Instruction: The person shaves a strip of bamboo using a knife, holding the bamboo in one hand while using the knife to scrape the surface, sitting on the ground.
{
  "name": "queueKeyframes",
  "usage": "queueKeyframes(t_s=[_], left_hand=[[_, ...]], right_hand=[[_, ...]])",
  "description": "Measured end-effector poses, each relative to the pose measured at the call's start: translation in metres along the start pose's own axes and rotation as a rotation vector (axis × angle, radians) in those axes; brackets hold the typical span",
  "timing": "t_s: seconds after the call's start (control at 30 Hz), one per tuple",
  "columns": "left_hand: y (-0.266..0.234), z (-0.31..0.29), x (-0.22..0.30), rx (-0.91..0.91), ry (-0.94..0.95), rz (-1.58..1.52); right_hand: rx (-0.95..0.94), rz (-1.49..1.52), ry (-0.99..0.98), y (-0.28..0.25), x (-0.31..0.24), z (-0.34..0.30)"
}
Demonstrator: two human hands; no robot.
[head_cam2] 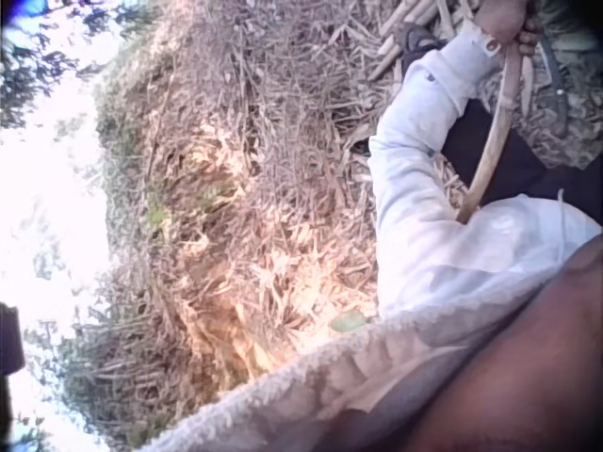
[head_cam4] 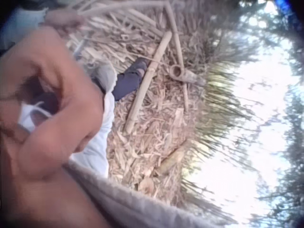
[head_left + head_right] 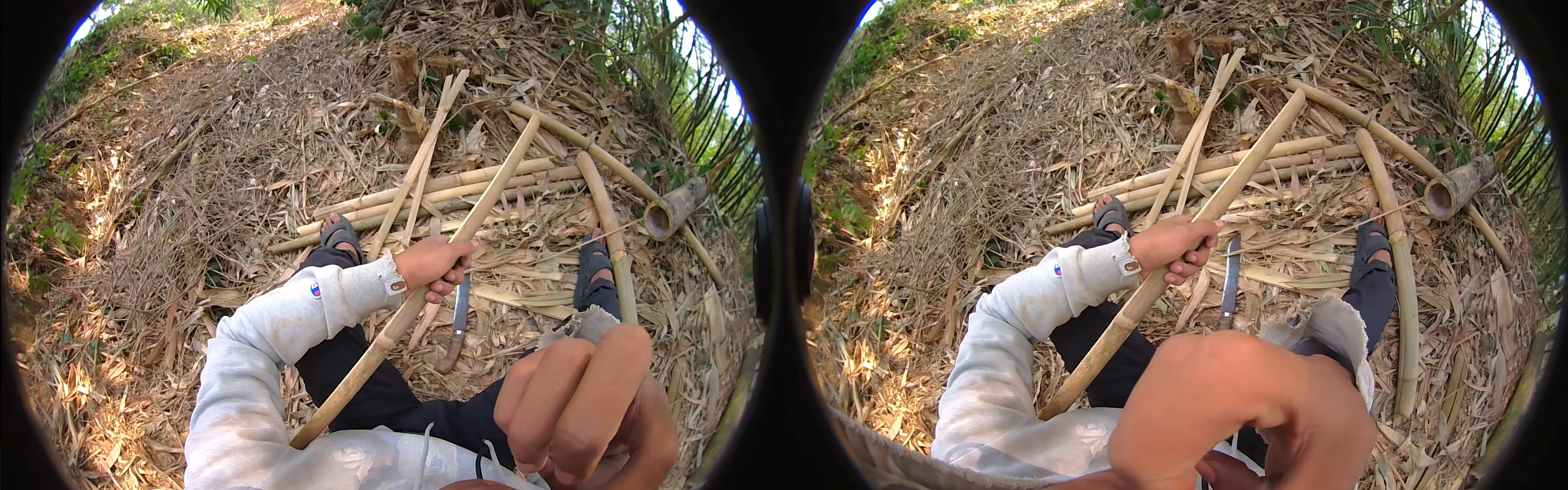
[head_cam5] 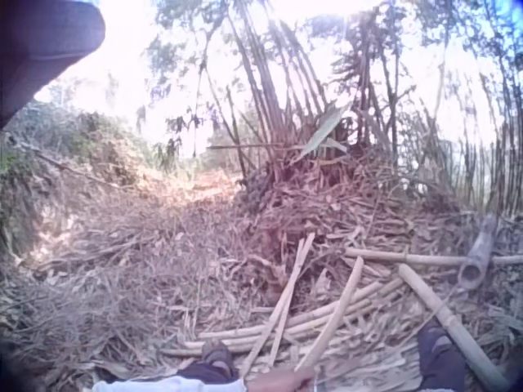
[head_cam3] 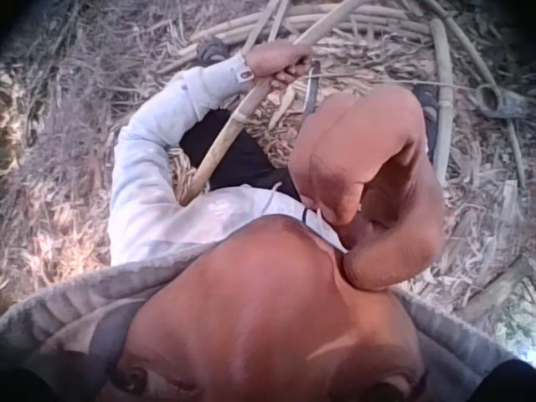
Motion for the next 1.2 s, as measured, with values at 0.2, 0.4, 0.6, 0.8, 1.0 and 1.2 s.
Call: queueKeyframes(t_s=[0.2, 0.4, 0.6, 0.8, 1.0, 1.2], left_hand=[[-0.019, 0.017, 0.009, 0.076, 0.024, -0.029], [-0.035, 0.018, 0.003, 0.077, -0.001, -0.152], [-0.04, 0.016, 0.019, 0.058, 0.051, -0.224], [-0.041, 0.012, 0.019, 0.0, 0.062, -0.296], [-0.047, 0.006, 0.032, 0.037, 0.137, -0.318], [-0.051, 0.001, 0.04, -0.071, 0.202, -0.374]], right_hand=[[0.322, -0.241, -0.204, -0.008, 0.0, -0.011], [-0.097, -0.386, -0.221, -0.013, 0.007, 0.01], [0.136, -0.397, 0.036, -0.008, 0.013, 0.008], [0.369, -0.442, -0.042, -0.061, 0.018, -0.007], [1.228, -1.108, 0.301, -0.292, 0.018, -0.138], [0.719, -1.978, 1.508, -0.39, 0.122, -0.3]])
Point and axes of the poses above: each hand's wrist, its own z-axis towards the middle knuckle, its own y-axis out of the palm, x = y × z, the point moved 10 cm from there along z, towards the middle knuckle, and after that the axes turned 10 degrees about x, right-handed, at the moved point
